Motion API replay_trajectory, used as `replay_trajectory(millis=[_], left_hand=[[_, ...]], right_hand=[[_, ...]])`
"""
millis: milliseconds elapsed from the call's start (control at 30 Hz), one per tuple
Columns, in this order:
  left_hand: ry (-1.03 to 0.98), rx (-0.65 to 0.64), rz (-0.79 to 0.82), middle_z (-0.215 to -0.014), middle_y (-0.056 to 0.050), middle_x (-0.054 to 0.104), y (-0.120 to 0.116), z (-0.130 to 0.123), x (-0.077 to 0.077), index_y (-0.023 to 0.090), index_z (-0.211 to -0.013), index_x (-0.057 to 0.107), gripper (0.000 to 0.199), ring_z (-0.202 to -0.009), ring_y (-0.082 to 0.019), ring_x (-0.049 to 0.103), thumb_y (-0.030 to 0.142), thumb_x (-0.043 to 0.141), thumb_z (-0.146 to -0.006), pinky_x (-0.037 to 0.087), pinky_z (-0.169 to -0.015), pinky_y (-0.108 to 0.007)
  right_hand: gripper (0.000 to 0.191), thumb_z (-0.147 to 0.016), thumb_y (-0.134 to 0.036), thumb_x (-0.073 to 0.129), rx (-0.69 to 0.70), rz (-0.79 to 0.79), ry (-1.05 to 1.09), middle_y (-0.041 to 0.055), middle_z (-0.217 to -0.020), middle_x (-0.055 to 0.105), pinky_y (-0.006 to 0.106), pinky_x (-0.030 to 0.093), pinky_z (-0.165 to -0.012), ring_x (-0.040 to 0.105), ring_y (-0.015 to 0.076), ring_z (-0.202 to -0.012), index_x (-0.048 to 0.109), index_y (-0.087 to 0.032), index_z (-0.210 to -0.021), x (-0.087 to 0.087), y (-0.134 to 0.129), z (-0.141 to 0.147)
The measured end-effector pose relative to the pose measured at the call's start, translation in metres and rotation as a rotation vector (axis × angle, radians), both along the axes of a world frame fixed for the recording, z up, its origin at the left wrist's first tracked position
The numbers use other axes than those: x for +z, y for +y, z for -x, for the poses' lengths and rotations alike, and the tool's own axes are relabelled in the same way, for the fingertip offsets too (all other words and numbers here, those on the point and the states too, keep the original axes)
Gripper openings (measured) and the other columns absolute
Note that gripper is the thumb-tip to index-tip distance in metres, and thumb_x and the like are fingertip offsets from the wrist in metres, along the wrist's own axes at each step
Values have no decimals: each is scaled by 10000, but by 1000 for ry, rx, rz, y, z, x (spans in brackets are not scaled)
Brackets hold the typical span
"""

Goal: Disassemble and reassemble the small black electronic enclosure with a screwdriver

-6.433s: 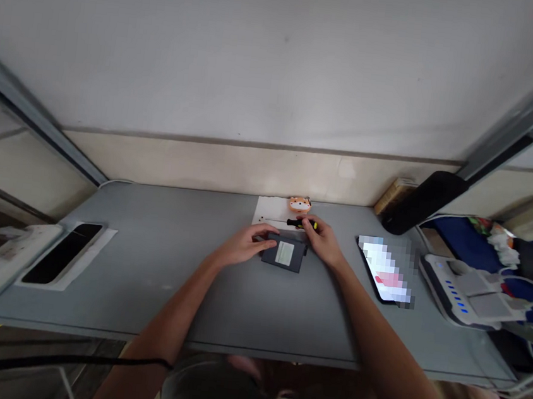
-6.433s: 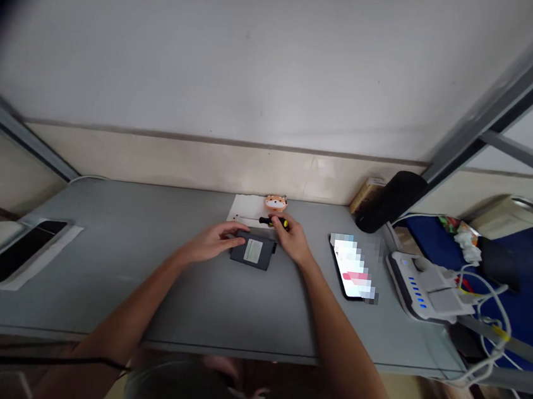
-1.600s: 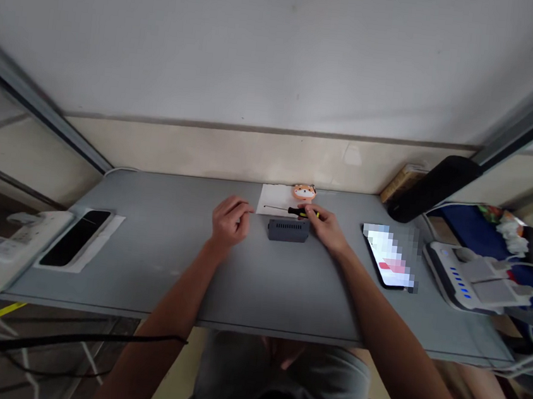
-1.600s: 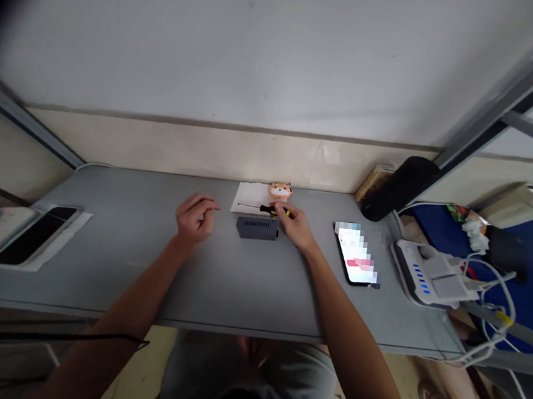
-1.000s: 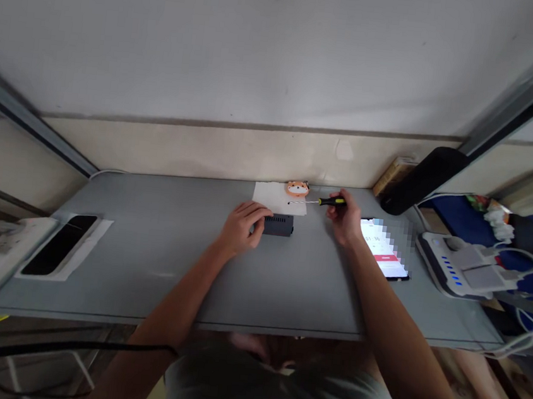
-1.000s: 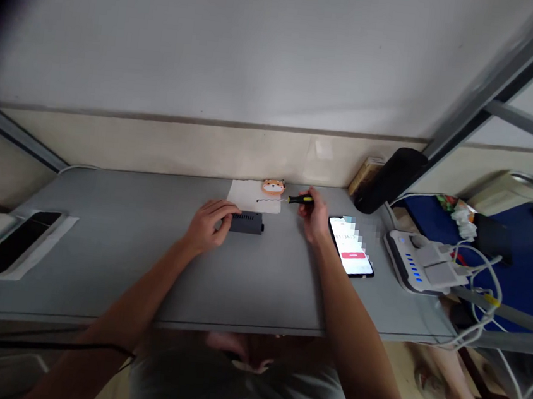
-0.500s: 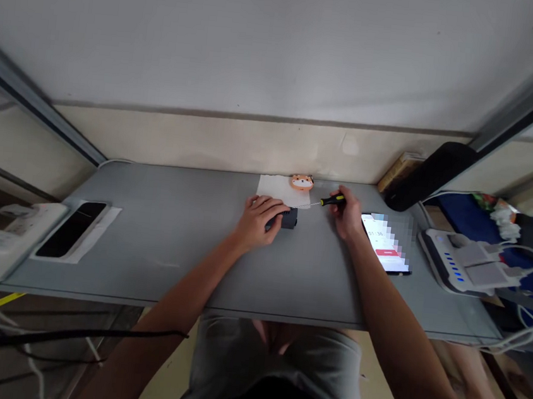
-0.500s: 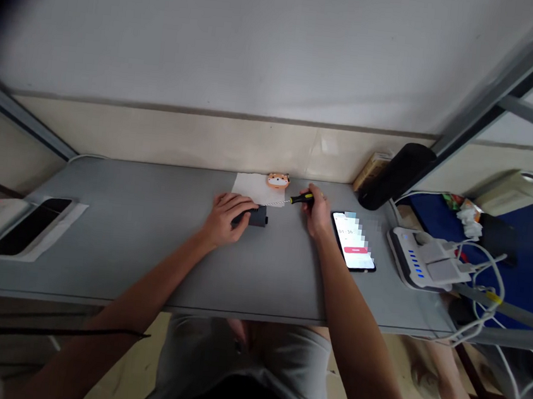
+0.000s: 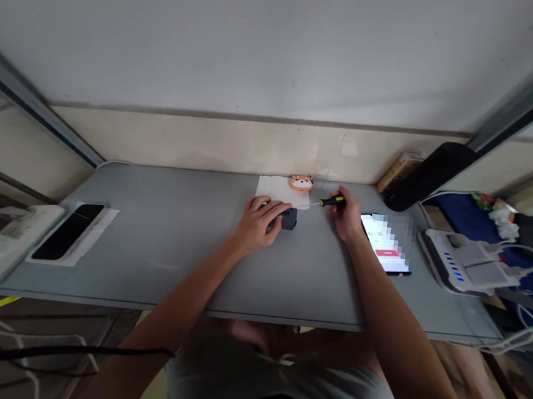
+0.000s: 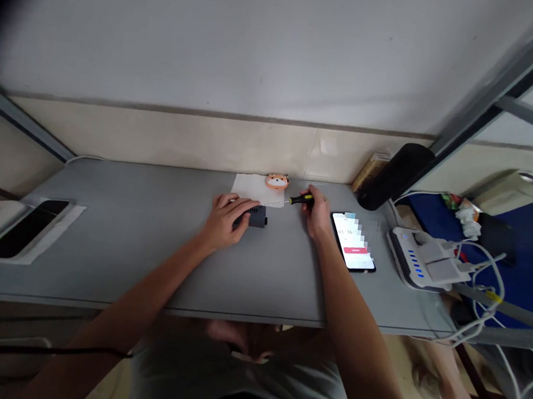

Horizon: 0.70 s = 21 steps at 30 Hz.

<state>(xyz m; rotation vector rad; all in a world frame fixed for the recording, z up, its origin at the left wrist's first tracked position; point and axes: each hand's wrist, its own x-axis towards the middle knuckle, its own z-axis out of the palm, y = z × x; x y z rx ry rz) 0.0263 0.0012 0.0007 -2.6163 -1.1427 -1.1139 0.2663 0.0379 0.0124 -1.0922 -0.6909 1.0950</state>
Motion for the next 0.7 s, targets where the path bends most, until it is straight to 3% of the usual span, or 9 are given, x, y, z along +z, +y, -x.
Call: replay_trajectory(millis=[467,700], left_hand=[[82,-29,-147,-1097,-78,760,3,2,0,229,-1280,710,386,-1058,-254,575,147,483,-978,422,-946,-400],[147,-31,-89,-1149,-84,749,3,-1,0,245,-1333,687,438,-1075,-264,580,120,486,-964,438,-962,-419]], right_hand=[[324,-782,-479,737,7,5,24,-46,-521,529,256,265,-376,399,81,-399,586,-224,-653,-1,0,0],[315,-787,-440,754,-38,16,152,-36,-616,608,252,270,-362,380,66,-402,565,-224,-656,2,3,-3]])
